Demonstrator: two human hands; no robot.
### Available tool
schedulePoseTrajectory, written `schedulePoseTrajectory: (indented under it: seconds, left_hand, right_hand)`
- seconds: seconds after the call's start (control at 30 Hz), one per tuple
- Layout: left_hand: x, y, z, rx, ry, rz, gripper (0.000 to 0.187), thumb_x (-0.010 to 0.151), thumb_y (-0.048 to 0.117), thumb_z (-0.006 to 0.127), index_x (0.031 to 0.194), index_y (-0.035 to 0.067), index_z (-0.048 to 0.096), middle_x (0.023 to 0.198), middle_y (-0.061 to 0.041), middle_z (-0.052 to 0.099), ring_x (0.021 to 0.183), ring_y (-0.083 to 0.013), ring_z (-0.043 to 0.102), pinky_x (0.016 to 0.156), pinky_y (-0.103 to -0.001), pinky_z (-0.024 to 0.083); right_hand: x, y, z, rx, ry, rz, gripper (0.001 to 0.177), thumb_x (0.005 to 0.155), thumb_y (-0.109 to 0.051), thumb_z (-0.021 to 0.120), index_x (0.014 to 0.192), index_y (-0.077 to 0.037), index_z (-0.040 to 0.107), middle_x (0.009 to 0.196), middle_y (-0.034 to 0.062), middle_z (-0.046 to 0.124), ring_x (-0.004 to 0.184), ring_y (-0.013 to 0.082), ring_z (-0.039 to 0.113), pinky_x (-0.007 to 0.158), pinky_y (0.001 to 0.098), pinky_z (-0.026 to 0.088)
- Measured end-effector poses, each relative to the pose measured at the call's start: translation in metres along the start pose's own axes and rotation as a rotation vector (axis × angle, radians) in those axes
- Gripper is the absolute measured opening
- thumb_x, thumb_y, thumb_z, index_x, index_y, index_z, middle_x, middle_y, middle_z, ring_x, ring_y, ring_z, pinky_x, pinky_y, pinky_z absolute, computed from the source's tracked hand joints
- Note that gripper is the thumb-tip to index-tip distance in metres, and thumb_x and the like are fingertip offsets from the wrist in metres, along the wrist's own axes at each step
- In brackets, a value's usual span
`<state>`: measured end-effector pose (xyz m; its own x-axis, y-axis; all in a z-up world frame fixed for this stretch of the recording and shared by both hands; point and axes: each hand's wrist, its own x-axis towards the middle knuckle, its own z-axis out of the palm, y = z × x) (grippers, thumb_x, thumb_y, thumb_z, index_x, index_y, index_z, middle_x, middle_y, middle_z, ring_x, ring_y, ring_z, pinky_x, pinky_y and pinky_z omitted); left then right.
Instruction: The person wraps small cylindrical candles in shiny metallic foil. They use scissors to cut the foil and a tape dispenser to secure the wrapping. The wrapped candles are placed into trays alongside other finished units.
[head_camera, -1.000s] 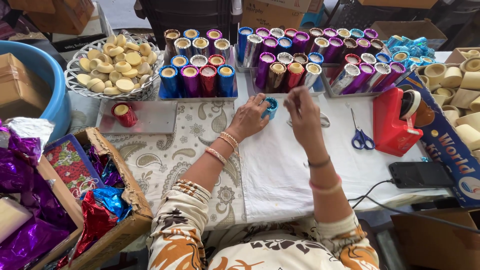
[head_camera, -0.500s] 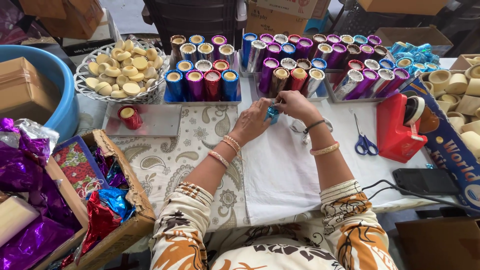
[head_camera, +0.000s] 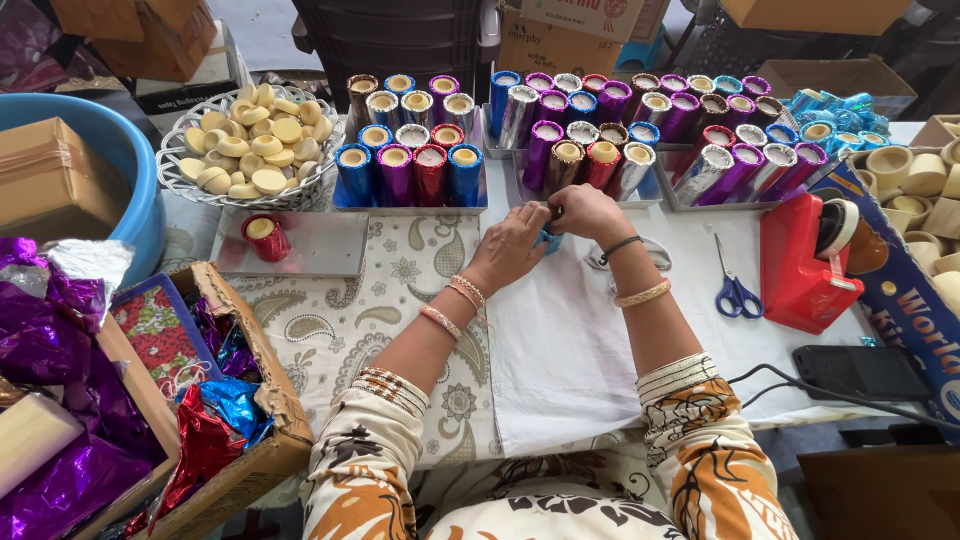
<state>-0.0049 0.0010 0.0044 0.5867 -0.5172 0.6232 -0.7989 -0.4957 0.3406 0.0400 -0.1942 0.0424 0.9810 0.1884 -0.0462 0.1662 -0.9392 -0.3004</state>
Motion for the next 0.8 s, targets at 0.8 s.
schedulePoseTrajectory:
  seconds: [0.8]
  left_hand:
    - [-0.001,-0.005,0.005,0.206,0.016,0.087,0.039,0.082,0.02,0.074,0.113,-0.001,0.064,0.123,-0.017,0.062,0.106,-0.0318,0.064,0.085,-0.041,0.058]
  right_hand:
    - [0.007,0.014,0.002,0.045,0.046,-0.072,0.037,0.071,-0.019,0.085,0.101,-0.013,0.065,0.092,0.0042,0.072,0.088,0.0254,0.068,0.073,0.039,0.055]
